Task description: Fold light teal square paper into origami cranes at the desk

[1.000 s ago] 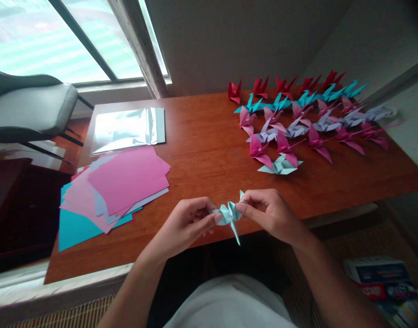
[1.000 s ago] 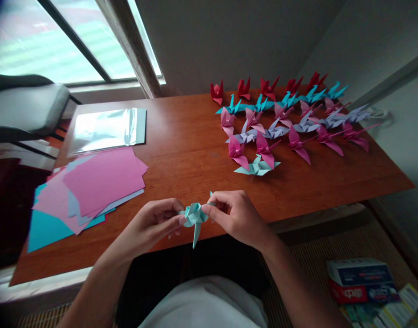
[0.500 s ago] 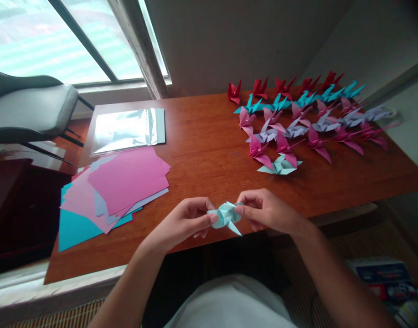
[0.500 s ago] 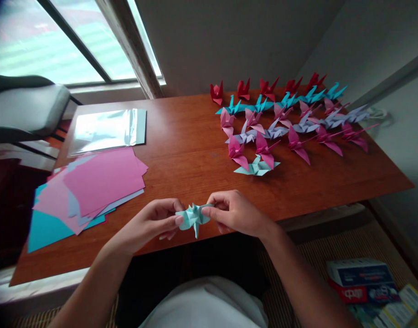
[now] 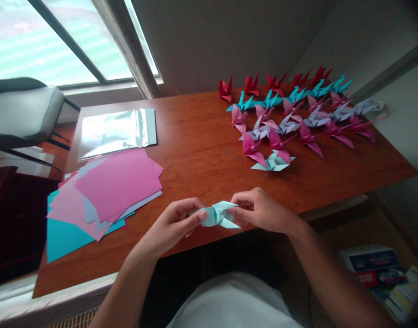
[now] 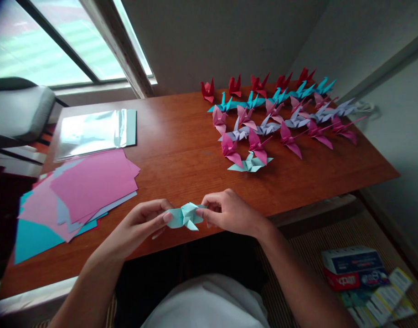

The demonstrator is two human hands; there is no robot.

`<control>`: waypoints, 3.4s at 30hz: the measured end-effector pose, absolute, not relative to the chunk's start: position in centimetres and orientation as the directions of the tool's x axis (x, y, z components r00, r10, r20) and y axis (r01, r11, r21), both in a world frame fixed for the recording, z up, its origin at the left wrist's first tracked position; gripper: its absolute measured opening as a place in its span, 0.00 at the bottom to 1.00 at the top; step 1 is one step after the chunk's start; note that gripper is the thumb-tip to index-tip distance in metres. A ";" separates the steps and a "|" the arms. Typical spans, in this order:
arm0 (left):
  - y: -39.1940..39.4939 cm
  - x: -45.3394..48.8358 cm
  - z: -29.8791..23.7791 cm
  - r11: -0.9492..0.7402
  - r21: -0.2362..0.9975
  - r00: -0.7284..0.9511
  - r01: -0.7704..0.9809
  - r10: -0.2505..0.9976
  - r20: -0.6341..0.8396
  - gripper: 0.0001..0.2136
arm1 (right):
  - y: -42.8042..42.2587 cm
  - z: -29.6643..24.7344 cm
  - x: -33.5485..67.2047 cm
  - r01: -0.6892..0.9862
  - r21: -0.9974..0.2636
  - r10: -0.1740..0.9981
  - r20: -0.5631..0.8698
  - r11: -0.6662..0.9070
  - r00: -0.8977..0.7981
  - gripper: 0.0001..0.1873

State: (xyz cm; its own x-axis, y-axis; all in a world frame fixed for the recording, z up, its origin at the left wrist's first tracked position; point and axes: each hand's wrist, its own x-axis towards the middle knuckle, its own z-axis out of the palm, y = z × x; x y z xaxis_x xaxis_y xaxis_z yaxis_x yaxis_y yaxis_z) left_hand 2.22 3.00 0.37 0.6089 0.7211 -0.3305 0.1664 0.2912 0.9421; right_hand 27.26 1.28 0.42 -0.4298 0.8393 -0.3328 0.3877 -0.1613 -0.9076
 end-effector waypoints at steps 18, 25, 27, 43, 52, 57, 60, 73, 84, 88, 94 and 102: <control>3.2 2.3 1.6 -0.357 0.665 0.607 0.656 0.773 -0.184 0.11 | 0.7 2.3 27.4 0.552 -0.827 0.860 -0.201 0.107 -0.468 0.17; 3.0 2.8 2.1 -0.121 0.833 0.588 0.540 0.762 -0.271 0.11 | 0.6 2.3 27.2 0.560 -0.820 0.877 -0.180 0.116 -0.446 0.16; 2.9 2.7 2.0 -0.048 0.879 0.590 0.474 0.759 -0.277 0.10 | 0.7 2.2 27.3 0.550 -0.831 0.886 -0.190 0.085 -0.423 0.16; 2.4 3.3 0.4 0.331 0.930 0.512 -0.161 0.834 -0.208 0.10 | 1.3 -0.1 27.4 0.033 -0.914 0.818 -0.378 -0.405 -0.434 0.24; 2.9 2.9 -0.3 0.422 0.904 0.645 -0.068 0.709 -0.283 0.13 | 1.4 -0.5 28.1 0.025 -0.895 0.756 -0.390 -0.444 -0.526 0.23; 2.8 3.0 -0.6 0.398 0.901 0.653 -0.174 0.731 -0.197 0.13 | 1.2 -1.5 27.8 -0.061 -0.872 0.726 -0.364 -0.486 -0.584 0.24; 2.5 3.2 -1.0 0.378 0.889 0.629 -0.258 0.765 -0.142 0.13 | 0.9 -2.0 27.3 -0.179 -0.845 0.765 -0.340 -0.504 -0.548 0.25; 3.2 2.8 0.3 0.396 0.888 0.674 0.235 0.592 -0.443 0.12 | 1.4 -0.6 27.7 0.178 -0.919 0.804 -0.394 -0.352 -0.445 0.19; 3.7 2.6 0.7 0.339 0.907 0.734 0.249 0.545 -0.405 0.12 | 1.7 0.1 28.3 0.230 -0.877 0.660 -0.472 -0.423 -0.585 0.15; 3.7 2.5 0.7 0.416 0.908 0.807 0.048 0.519 -0.280 0.09 | 1.6 -0.2 28.5 0.062 -0.862 0.596 -0.398 -0.503 -0.698 0.18; 3.5 2.6 0.4 0.494 0.854 0.802 -0.161 0.570 -0.178 0.08 | 1.5 -0.4 28.0 -0.059 -0.903 0.696 -0.286 -0.427 -0.658 0.16; 3.0 2.5 -0.4 0.497 0.860 0.781 -0.112 0.579 -0.233 0.18 | 1.5 0.1 27.8 -0.149 -0.932 0.744 -0.160 -0.330 -0.649 0.20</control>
